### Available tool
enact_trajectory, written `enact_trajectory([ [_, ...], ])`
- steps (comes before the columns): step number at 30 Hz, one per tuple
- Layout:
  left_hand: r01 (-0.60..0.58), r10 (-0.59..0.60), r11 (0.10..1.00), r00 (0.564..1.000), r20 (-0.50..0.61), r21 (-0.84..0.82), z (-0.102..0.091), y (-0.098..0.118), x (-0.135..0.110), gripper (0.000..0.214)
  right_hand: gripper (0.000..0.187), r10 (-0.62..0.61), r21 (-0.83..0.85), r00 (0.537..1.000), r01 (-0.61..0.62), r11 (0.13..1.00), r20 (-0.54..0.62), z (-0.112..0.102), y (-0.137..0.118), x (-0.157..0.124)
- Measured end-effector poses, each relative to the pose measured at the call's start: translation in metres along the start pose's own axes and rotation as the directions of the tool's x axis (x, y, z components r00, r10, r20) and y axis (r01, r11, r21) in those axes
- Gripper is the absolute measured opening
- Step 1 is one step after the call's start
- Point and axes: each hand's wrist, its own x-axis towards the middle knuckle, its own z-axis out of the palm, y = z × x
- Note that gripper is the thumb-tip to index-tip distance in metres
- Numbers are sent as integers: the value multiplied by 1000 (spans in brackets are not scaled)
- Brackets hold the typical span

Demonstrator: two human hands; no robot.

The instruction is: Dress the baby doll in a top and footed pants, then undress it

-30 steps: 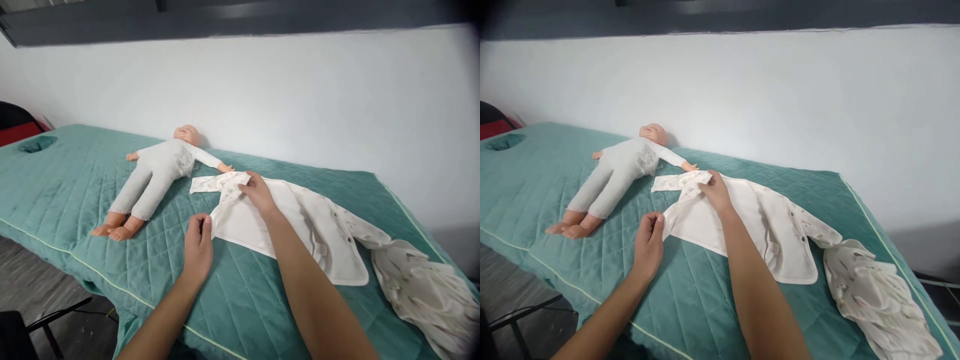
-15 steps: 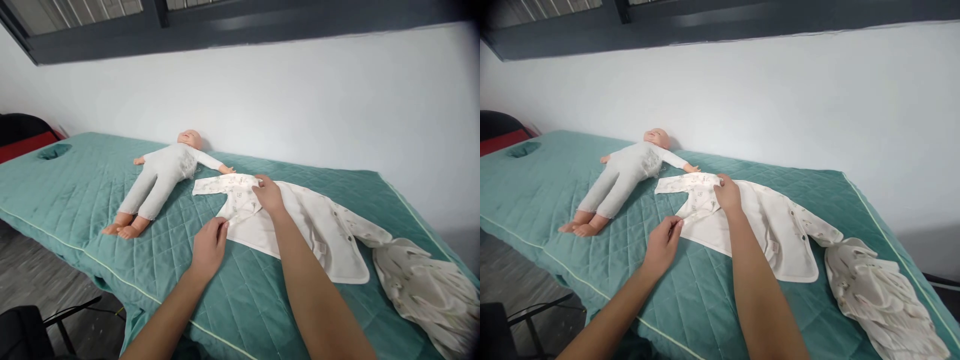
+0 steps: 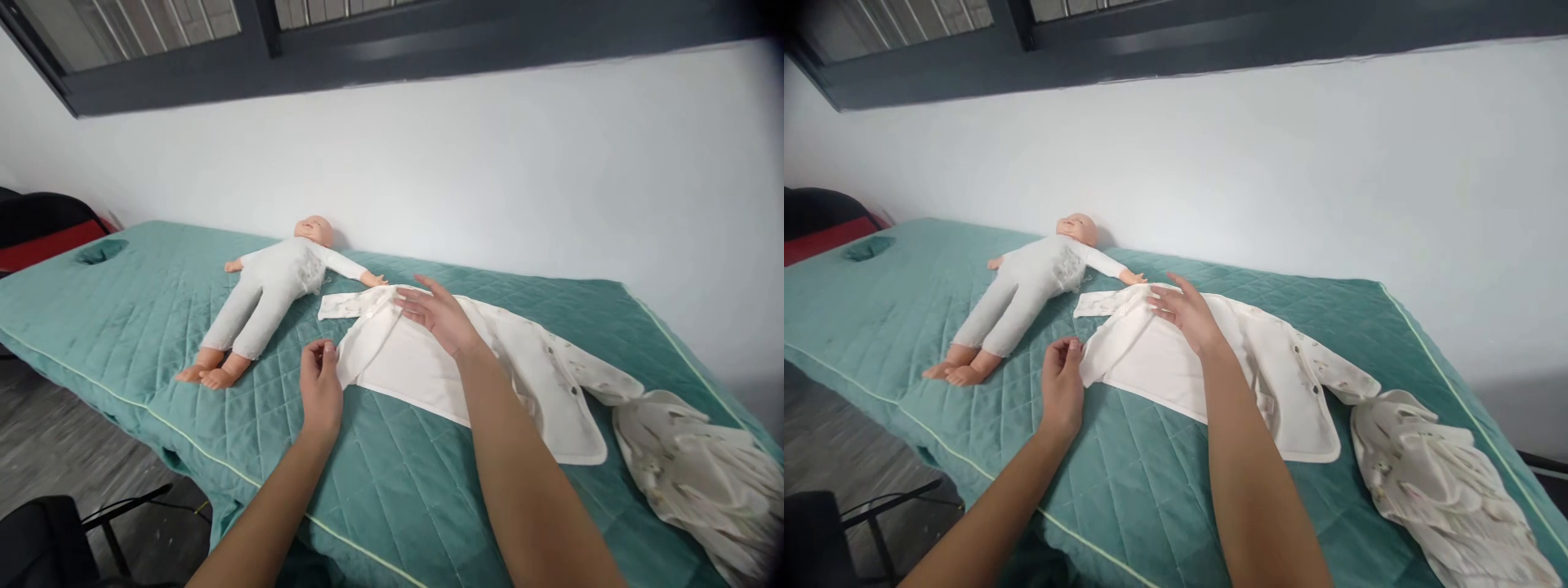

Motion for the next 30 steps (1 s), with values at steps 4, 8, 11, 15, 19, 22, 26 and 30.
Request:
enact_trajectory([
  [4, -146, 148, 989, 987, -64, 38, 0, -4, 0, 26, 48, -68, -170, 996, 75, 983, 49, 10, 20, 9],
  [8, -359, 374, 893, 927, -4, 270, -1, -2, -7, 22, 39, -130, -414, 984, 171, 894, 126, 9, 34, 15],
  [11, -596, 559, 738, 802, 208, 316, 3, -1, -11, 23, 45, -162, -630, 965, 258, 732, 207, 13, 37, 13],
  [15, -745, 554, 588, 655, 515, 316, 13, 0, -13, 30, 61, -84, -903, 947, 321, 285, 310, 25, 36, 4],
  [19, -705, 424, 549, 698, 578, 449, 16, 4, -17, 30, 66, -13, -960, 963, 271, 67, 270, 33, 35, 0],
  [22, -636, 375, 590, 762, 528, 497, 12, 6, -18, 26, 68, 9, -965, 966, 257, 40, 258, 33, 34, -1],
  [26, -401, 272, 808, 904, 331, 432, 5, 4, 0, 28, 68, 11, -975, 976, 218, 30, 218, 30, 32, -2],
  [30, -203, 163, 929, 975, 151, 310, 2, -3, 42, 32, 68, -19, -993, 993, 115, 11, 115, 28, 32, -2],
])
